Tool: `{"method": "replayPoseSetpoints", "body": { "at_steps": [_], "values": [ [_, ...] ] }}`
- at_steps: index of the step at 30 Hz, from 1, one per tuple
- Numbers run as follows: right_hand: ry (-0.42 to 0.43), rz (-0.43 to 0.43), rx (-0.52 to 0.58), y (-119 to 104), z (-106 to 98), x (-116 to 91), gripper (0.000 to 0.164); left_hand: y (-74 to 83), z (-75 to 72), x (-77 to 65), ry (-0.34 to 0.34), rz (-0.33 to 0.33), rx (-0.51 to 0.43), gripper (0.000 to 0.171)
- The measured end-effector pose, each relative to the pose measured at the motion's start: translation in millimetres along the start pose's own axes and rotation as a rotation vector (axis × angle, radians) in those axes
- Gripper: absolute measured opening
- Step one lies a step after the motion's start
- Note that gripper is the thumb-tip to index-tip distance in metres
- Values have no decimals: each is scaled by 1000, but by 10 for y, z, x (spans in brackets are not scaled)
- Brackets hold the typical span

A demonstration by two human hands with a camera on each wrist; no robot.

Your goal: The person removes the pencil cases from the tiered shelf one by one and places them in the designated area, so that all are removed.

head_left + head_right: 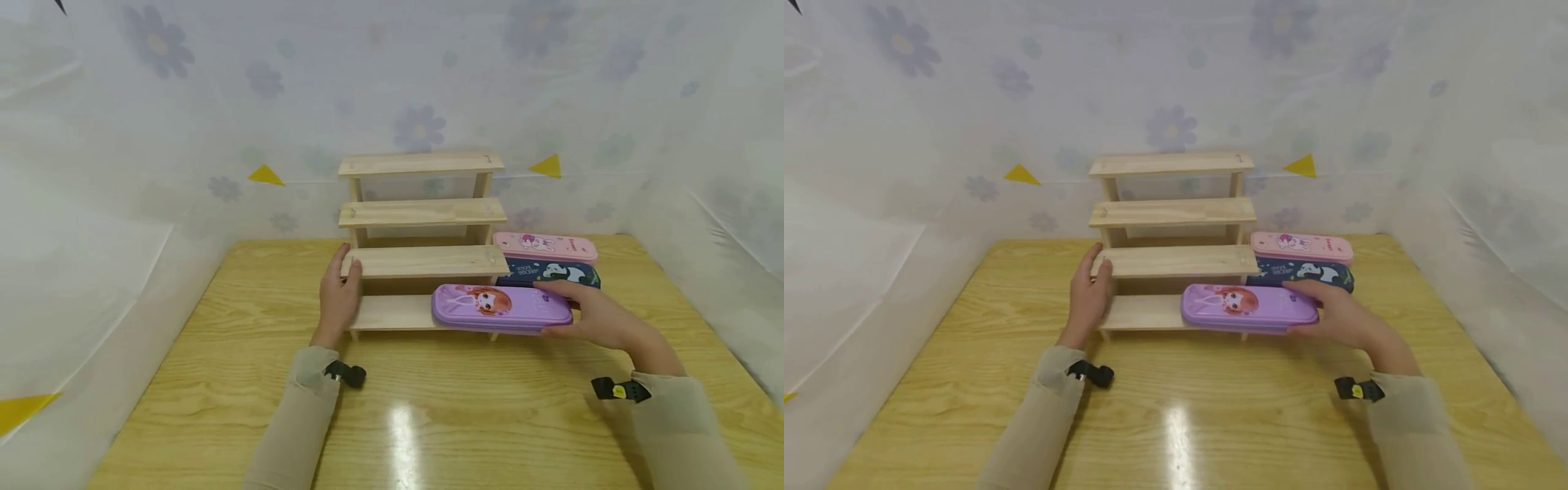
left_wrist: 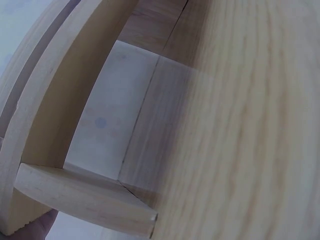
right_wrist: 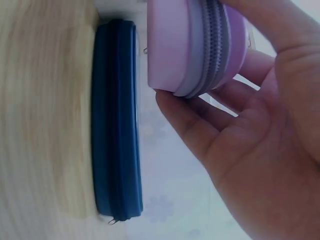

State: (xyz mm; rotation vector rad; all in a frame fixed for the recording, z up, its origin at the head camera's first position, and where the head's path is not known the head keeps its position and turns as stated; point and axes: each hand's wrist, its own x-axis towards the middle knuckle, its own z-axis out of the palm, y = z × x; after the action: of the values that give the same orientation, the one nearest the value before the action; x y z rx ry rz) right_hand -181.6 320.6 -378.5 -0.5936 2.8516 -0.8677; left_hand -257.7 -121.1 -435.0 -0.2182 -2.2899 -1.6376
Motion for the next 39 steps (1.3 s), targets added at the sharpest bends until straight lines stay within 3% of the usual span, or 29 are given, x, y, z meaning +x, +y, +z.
{"method": "replayPoseSetpoints", "body": {
  "at_steps": [11, 19, 39],
  "values": [
    [62, -18, -28, 164, -27, -136, 81, 2, 31, -4, 2, 6, -8, 57],
    [57, 28, 13, 286, -120, -213, 81, 17, 11, 2, 5, -8, 10, 55],
    [64, 67, -4, 477, -304, -377, 75, 2, 11, 13, 11, 7, 15, 57]
  ]
}}
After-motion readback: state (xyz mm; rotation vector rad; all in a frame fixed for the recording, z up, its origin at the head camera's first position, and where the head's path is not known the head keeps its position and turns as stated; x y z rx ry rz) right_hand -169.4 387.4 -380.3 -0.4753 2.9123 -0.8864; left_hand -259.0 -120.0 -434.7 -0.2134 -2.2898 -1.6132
